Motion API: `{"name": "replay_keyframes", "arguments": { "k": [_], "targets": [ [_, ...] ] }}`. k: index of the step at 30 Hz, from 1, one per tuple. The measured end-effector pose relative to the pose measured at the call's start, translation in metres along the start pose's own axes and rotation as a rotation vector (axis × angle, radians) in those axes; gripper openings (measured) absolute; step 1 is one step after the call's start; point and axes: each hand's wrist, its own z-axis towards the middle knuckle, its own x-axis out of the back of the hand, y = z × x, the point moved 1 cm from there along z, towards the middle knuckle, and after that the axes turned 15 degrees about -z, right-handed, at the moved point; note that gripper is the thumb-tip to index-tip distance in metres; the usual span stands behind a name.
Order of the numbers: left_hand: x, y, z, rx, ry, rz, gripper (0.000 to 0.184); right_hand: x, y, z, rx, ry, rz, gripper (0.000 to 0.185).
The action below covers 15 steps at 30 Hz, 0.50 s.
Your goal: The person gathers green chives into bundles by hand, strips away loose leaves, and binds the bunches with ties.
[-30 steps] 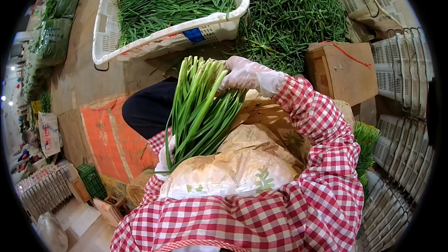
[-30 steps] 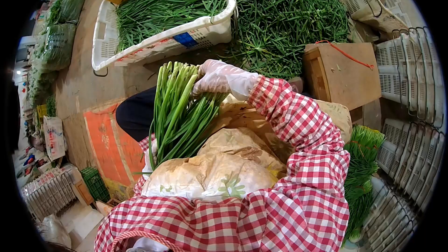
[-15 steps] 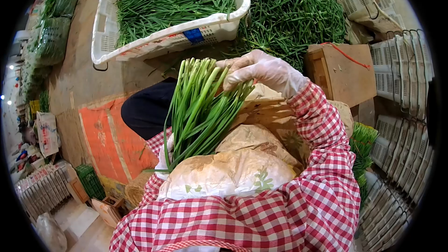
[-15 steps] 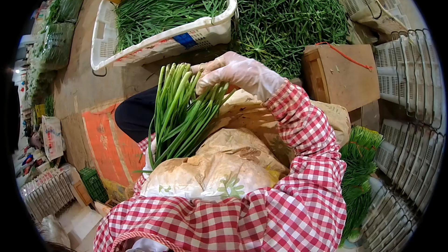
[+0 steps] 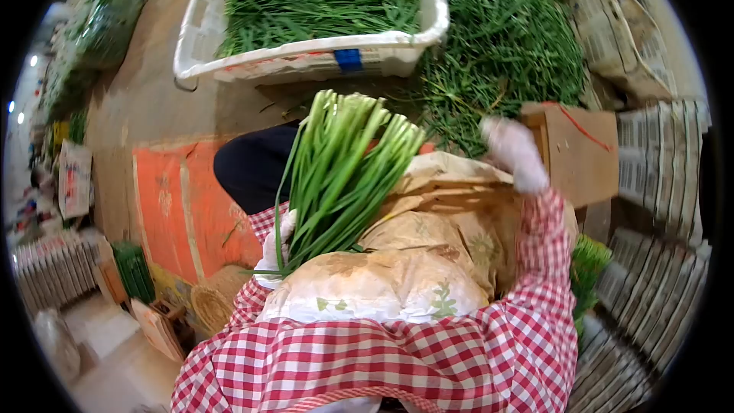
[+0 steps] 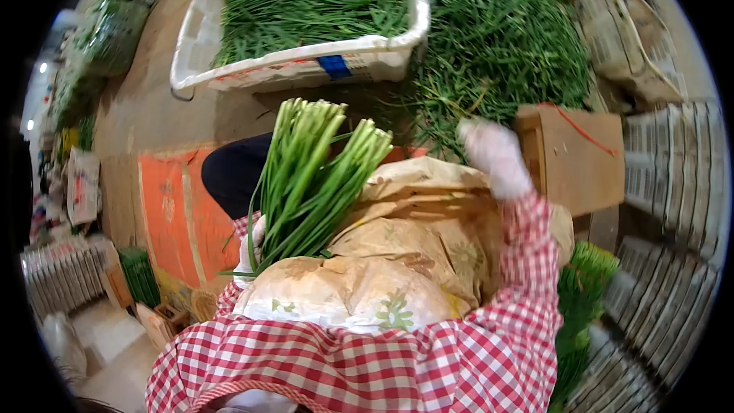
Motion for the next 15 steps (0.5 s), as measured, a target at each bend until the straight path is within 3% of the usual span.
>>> {"name": "replay_keyframes", "arguments": {
  "k": [1,2,3,4,6,7,9,11,13,14,15],
  "targets": [
    [-0.004,0.006,0.002,-0.020,0.008,0.043,0.037,-0.025,0.011,-0.013,0.052,-0.085,-0.107,0.047],
    [-0.008,0.012,0.002,0.011,0.035,0.035,0.037,-0.043,-0.028,-0.026,-0.211,-0.430,0.139,0.051],
    [-0.017,0.030,0.006,0.216,0.093,-0.146,0.038,-0.054,-0.068,-0.051,-0.384,-0.630,0.680,0.058],
    [-0.027,0.047,0.011,0.411,0.187,-0.326,0.039,-0.089,-0.038,-0.038,-0.217,-0.634,0.597,0.064],
    [-0.047,0.067,0.019,0.348,0.101,-0.290,0.042,-0.098,-0.091,-0.039,-0.162,-0.646,1.108,0.053],
    [-0.059,0.074,0.025,0.288,0.021,-0.247,0.044,-0.110,-0.092,-0.026,-0.156,-0.634,1.101,0.053],
    [-0.072,0.084,0.040,-0.033,-0.150,0.374,0.053,-0.150,-0.068,0.008,-0.265,-0.603,1.489,0.054],
    [-0.084,0.087,0.054,-0.355,-0.251,0.994,0.067,-0.178,-0.064,0.036,0.346,-0.649,1.048,0.061],
    [-0.099,0.088,0.058,-0.321,-0.292,1.201,0.071,-0.171,-0.094,0.040,0.221,-0.834,1.493,0.066],
    [-0.101,0.094,0.060,-0.331,-0.292,1.192,0.071,-0.171,-0.097,0.045,0.210,-0.842,1.575,0.065],
    [-0.101,0.102,0.061,-0.307,-0.376,1.184,0.070,-0.186,-0.086,0.055,0.210,-0.999,1.760,0.066]
  ]
}}
